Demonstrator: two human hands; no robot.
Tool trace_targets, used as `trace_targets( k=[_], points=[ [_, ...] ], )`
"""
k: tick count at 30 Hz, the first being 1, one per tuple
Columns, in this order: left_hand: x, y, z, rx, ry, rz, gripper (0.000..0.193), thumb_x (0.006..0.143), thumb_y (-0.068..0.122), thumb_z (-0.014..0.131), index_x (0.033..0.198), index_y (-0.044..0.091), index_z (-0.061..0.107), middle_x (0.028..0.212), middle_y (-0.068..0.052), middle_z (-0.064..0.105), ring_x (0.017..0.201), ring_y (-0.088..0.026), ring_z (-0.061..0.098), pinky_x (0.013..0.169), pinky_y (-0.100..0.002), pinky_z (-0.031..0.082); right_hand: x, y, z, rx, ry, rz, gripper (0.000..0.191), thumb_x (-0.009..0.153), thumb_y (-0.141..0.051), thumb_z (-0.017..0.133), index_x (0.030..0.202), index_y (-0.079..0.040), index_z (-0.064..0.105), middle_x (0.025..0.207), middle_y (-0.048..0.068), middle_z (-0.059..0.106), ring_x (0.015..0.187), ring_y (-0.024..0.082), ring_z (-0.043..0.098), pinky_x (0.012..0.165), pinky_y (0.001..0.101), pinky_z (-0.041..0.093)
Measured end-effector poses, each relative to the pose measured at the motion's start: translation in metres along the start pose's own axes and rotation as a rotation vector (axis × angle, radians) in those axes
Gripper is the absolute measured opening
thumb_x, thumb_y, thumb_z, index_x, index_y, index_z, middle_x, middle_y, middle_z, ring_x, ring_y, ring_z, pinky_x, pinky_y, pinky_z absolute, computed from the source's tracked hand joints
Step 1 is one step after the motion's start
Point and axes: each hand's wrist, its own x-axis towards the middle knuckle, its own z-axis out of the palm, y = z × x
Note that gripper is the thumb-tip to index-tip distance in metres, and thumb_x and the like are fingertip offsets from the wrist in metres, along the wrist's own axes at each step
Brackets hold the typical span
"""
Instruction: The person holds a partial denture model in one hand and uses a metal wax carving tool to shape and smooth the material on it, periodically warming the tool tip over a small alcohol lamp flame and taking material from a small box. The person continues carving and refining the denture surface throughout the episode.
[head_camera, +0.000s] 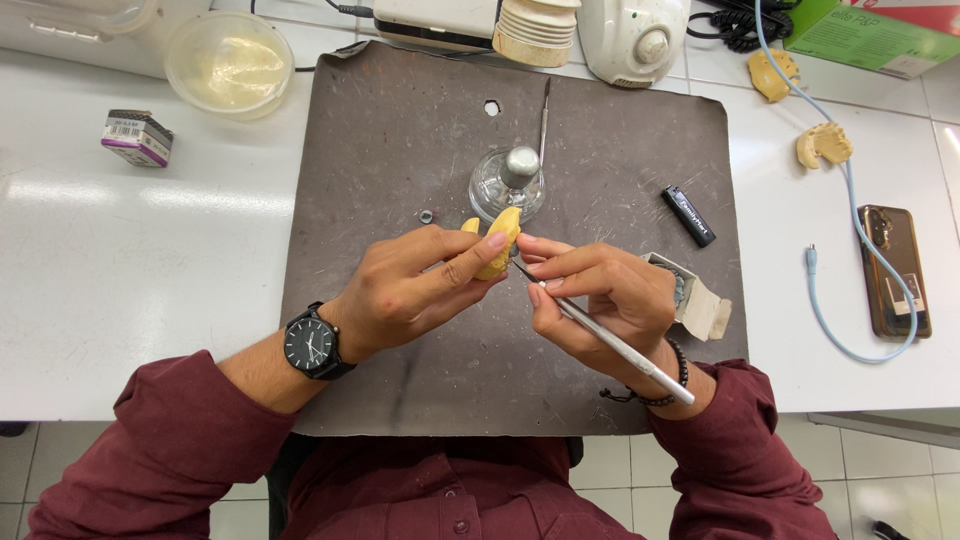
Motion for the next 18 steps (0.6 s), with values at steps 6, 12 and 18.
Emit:
trace_targets(
  k=[6, 12, 18],
  points=[
    [0.000, 0.000, 0.000, 0.032, -0.005, 0.001, 0.060, 0.092, 0.007, 0.086, 0.145, 0.007, 0.057, 0.117, -0.008, 0.071, 0.087, -0.019, 0.069, 0.073, -0.032, 0.057, 0.001, -0.001, 0.001, 0.018, 0.014, 0.012, 0.019, 0.081, 0.010, 0.076, 0.086, 0.002, 0.059, 0.093, 0.020, 0.072, 0.105, 0.036, 0.076, 0.092, 0.0394, 0.068],
    [0.001, 0.003, 0.005, -0.066, 0.063, -0.092, 0.056, 0.092, 0.004, 0.083, 0.143, 0.005, 0.058, 0.116, -0.011, 0.072, 0.095, -0.019, 0.074, 0.081, -0.029, 0.063, -0.003, -0.003, -0.005, 0.042, 0.033, 0.021, 0.019, 0.084, 0.009, 0.075, 0.090, 0.001, 0.058, 0.095, 0.019, 0.071, 0.103, 0.034, 0.077, 0.091, 0.0383, 0.069],
    [0.001, 0.005, 0.003, -0.290, 0.108, -0.327, 0.050, 0.093, 0.000, 0.076, 0.140, 0.002, 0.061, 0.104, -0.011, 0.077, 0.084, -0.012, 0.077, 0.074, -0.023, 0.065, -0.011, -0.004, -0.010, 0.239, 0.170, 0.269, 0.014, 0.095, 0.009, 0.067, 0.106, 0.004, 0.059, 0.109, 0.021, 0.069, 0.100, 0.025, 0.077, 0.089, 0.0329, 0.069]
  ],
)
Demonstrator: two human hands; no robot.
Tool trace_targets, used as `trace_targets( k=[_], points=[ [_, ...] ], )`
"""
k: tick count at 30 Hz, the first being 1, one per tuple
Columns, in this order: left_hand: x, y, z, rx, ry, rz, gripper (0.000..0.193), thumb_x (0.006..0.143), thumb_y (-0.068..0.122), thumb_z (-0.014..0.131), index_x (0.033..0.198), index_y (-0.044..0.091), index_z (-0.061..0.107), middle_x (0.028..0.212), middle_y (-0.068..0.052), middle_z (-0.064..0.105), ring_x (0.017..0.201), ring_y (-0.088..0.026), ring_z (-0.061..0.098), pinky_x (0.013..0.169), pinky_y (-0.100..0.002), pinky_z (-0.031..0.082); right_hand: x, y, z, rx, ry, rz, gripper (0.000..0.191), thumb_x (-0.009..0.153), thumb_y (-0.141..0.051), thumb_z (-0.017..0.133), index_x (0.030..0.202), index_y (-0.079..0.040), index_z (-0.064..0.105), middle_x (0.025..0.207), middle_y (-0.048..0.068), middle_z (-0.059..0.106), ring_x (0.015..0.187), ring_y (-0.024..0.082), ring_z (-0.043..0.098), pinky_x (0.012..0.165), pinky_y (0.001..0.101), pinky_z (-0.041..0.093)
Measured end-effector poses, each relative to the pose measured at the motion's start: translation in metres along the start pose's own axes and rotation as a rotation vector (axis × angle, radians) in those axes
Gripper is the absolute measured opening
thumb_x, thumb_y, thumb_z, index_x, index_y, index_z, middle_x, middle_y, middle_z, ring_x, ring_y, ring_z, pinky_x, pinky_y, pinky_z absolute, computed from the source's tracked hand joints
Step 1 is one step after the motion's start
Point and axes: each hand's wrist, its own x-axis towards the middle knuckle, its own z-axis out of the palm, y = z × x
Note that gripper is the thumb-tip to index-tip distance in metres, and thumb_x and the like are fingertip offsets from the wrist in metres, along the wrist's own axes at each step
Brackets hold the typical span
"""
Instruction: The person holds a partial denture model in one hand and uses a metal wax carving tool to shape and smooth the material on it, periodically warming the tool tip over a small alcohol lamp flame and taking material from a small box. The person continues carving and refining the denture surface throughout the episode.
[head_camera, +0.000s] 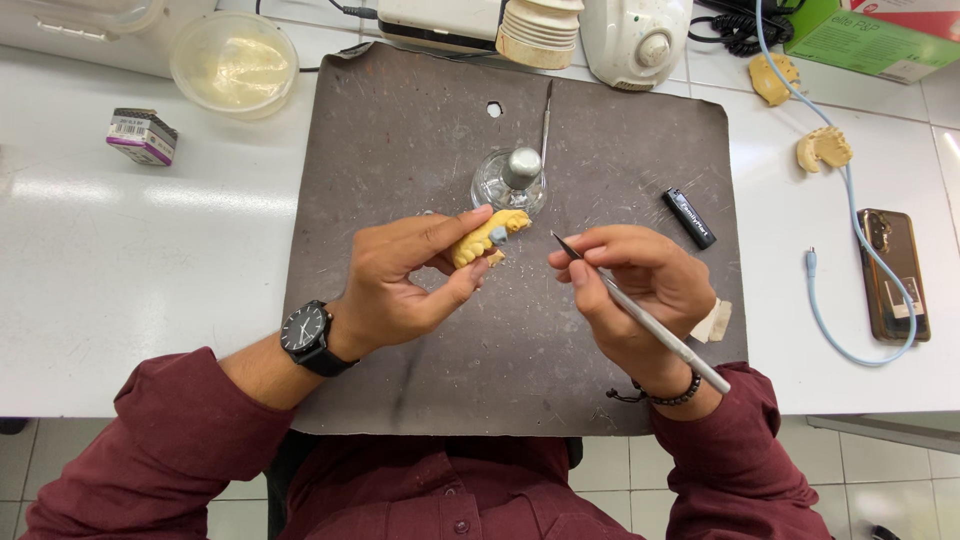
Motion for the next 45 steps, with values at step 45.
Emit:
trace_targets(
  k=[45],
  points=[
    [-0.003, -0.003, 0.006, 0.265, -0.267, 0.155, 0.068, 0.093, 0.008, 0.078, 0.154, 0.019, 0.050, 0.093, -0.001, 0.070, 0.071, -0.013, 0.067, 0.062, -0.027, 0.058, -0.002, 0.010, -0.001, 0.071, -0.019, 0.190, 0.011, 0.100, 0.005, 0.072, 0.103, 0.004, 0.061, 0.102, 0.017, 0.072, 0.086, 0.018, 0.076, 0.075, 0.0266, 0.067]
  ],
)
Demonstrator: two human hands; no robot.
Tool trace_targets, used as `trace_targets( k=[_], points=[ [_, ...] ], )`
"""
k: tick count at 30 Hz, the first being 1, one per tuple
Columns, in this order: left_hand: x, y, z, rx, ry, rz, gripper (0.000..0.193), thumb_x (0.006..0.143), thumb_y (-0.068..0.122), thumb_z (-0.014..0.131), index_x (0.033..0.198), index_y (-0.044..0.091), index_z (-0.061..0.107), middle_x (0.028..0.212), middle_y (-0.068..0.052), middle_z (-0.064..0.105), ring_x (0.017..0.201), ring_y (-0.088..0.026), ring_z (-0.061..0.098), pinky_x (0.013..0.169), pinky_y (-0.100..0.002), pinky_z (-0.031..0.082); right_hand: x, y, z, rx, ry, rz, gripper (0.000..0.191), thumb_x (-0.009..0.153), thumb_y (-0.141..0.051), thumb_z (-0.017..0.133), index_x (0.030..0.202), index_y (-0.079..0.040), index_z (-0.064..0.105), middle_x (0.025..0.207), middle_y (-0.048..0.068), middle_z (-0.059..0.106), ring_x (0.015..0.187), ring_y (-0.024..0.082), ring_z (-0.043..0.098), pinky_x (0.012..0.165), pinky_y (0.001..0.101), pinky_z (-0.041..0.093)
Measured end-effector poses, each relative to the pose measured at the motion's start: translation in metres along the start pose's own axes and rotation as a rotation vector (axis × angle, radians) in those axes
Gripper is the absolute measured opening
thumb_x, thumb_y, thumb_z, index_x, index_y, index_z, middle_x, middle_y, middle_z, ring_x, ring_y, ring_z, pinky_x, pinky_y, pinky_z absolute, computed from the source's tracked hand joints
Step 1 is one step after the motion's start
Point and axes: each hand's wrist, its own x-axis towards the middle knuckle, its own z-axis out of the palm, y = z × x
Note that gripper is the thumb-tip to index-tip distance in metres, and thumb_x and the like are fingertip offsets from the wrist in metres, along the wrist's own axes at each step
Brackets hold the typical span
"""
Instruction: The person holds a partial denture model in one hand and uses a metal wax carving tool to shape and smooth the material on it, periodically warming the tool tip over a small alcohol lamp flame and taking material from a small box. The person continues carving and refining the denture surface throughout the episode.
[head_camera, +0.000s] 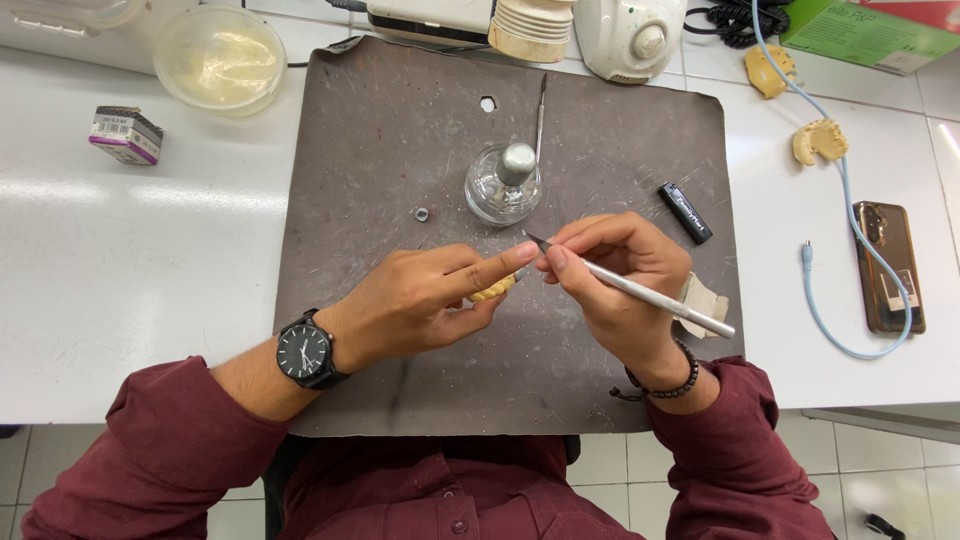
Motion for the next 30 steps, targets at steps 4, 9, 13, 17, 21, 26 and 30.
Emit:
trace_targets(
  k=[4, 9, 13, 17, 21, 26, 30],
  points=[
    [0.001, -0.002, -0.001, -0.007, -0.024, -0.139, 0.073, 0.094, 0.010, 0.079, 0.158, 0.013, 0.043, 0.087, -0.003, 0.067, 0.065, -0.015, 0.064, 0.059, -0.029, 0.055, 0.002, 0.002, -0.003, 0.044, -0.012, -0.014, 0.010, 0.099, 0.004, 0.071, 0.103, 0.004, 0.061, 0.103, 0.016, 0.072, 0.090, 0.019, 0.076, 0.078, 0.0288, 0.068],
    [0.002, -0.001, -0.002, -0.389, 0.157, -0.377, 0.060, 0.096, 0.013, 0.075, 0.150, 0.008, 0.051, 0.096, -0.006, 0.072, 0.069, -0.012, 0.069, 0.061, -0.027, 0.061, 0.001, 0.000, -0.005, 0.000, -0.017, -0.079, 0.011, 0.098, 0.006, 0.072, 0.102, 0.003, 0.062, 0.104, 0.017, 0.071, 0.089, 0.019, 0.077, 0.078, 0.0280, 0.069],
    [0.002, -0.005, -0.006, -0.982, 0.125, -0.622, 0.048, 0.100, 0.011, 0.068, 0.146, 0.002, 0.058, 0.107, -0.013, 0.076, 0.077, -0.015, 0.076, 0.066, -0.030, 0.067, -0.001, -0.004, -0.002, -0.158, -0.032, -0.176, 0.016, 0.093, 0.010, 0.075, 0.101, 0.003, 0.064, 0.106, 0.019, 0.073, 0.094, 0.023, 0.076, 0.082, 0.0288, 0.066],
    [0.002, -0.006, -0.006, -1.070, 0.109, -0.641, 0.050, 0.100, 0.013, 0.068, 0.147, 0.000, 0.056, 0.113, -0.019, 0.077, 0.079, -0.017, 0.076, 0.068, -0.032, 0.068, 0.000, -0.008, 0.003, -0.117, -0.084, -0.224, 0.017, 0.093, 0.010, 0.075, 0.103, 0.002, 0.063, 0.107, 0.016, 0.073, 0.108, 0.027, 0.075, 0.100, 0.0373, 0.064],
    [0.003, -0.005, -0.006, -1.143, 0.066, -0.618, 0.052, 0.100, 0.012, 0.068, 0.148, 0.001, 0.053, 0.117, -0.019, 0.075, 0.088, -0.022, 0.079, 0.074, -0.035, 0.070, 0.001, -0.009, 0.009, -0.136, -0.079, -0.260, 0.018, 0.092, 0.009, 0.077, 0.104, 0.003, 0.065, 0.106, 0.016, 0.074, 0.110, 0.027, 0.074, 0.106, 0.0413, 0.062],
    [0.006, -0.003, -0.008, -1.165, -0.016, -0.608, 0.055, 0.100, 0.012, 0.068, 0.151, 0.001, 0.050, 0.122, -0.019, 0.075, 0.103, -0.024, 0.078, 0.086, -0.036, 0.069, 0.002, -0.010, 0.012, -0.201, -0.080, -0.295, 0.018, 0.091, 0.007, 0.079, 0.103, 0.002, 0.066, 0.103, 0.016, 0.074, 0.112, 0.028, 0.075, 0.103, 0.0423, 0.063],
    [0.008, -0.003, -0.010, -1.221, -0.082, -0.628, 0.061, 0.097, 0.010, 0.071, 0.153, 0.002, 0.049, 0.123, -0.020, 0.073, 0.105, -0.025, 0.075, 0.088, -0.038, 0.067, 0.004, -0.012, 0.010, -0.263, -0.123, -0.333, 0.017, 0.090, 0.005, 0.079, 0.101, 0.002, 0.067, 0.104, 0.017, 0.074, 0.113, 0.031, 0.075, 0.109, 0.0480, 0.061]
  ],
)
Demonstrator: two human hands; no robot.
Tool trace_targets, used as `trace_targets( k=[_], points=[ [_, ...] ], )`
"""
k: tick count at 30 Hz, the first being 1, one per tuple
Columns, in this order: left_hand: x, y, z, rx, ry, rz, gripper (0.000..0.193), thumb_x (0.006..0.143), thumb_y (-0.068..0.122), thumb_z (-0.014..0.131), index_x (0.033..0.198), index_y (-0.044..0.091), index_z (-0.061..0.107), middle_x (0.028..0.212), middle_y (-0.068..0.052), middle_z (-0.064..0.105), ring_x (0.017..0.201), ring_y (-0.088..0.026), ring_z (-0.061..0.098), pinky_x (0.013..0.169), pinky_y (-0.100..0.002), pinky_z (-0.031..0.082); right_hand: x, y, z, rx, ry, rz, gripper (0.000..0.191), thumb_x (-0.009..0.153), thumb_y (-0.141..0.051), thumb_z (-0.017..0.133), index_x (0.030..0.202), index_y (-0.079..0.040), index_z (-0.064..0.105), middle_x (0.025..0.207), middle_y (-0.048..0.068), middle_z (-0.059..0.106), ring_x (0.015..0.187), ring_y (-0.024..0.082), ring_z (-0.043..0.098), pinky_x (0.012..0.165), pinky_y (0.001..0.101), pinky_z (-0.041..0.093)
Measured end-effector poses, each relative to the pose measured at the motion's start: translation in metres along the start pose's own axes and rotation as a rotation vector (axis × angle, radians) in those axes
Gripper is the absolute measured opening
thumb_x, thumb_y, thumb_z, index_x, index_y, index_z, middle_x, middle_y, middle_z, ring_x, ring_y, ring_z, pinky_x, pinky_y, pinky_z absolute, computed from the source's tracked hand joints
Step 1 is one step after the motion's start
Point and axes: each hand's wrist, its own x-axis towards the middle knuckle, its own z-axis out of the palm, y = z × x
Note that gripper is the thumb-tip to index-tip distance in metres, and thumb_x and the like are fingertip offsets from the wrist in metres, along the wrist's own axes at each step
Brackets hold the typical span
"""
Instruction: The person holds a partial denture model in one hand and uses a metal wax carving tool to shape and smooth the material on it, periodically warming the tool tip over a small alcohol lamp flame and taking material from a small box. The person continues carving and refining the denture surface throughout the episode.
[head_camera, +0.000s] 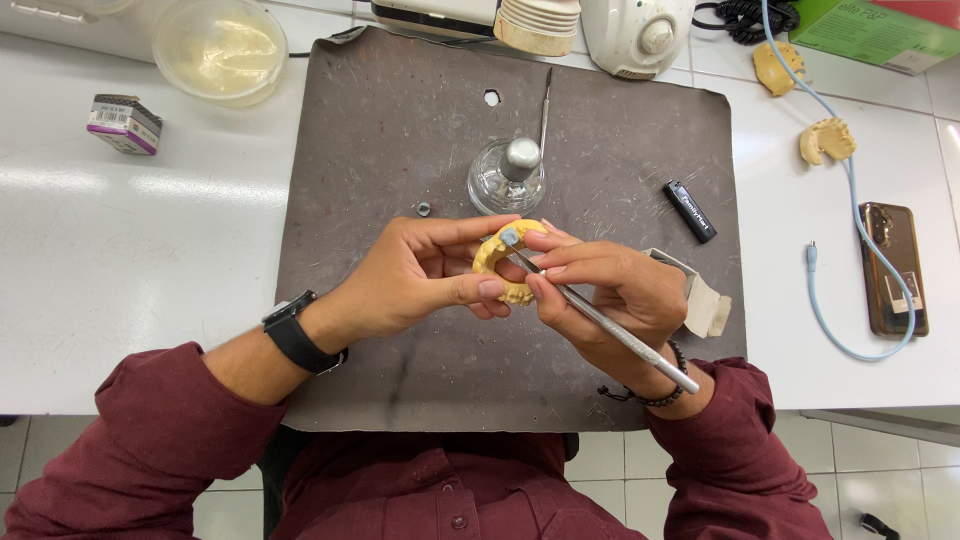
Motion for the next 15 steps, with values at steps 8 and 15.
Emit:
trace_targets(
  k=[8, 15],
  points=[
    [0.0028, 0.0030, -0.0005, -0.066, 0.005, -0.081, 0.060, 0.096, 0.013, 0.069, 0.152, 0.003, 0.048, 0.121, -0.019, 0.075, 0.103, -0.026, 0.077, 0.084, -0.039, 0.070, 0.0015, -0.0025, -0.0005, -0.043, -0.016, -0.041, 0.018, 0.090, 0.005, 0.079, 0.102, 0.001, 0.066, 0.105, 0.017, 0.074, 0.112, 0.031, 0.075, 0.108, 0.0502, 0.061],
    [0.0013, 0.0006, 0.0013, -0.014, 0.019, -0.077, 0.059, 0.096, 0.011, 0.069, 0.151, 0.001, 0.049, 0.121, -0.021, 0.073, 0.097, -0.027, 0.079, 0.081, -0.037, 0.069, 0.0040, -0.0044, 0.0026, -0.083, -0.018, -0.047, 0.017, 0.090, 0.005, 0.080, 0.100, 0.002, 0.066, 0.103, 0.018, 0.075, 0.110, 0.031, 0.076, 0.108, 0.0513, 0.063]
  ],
)
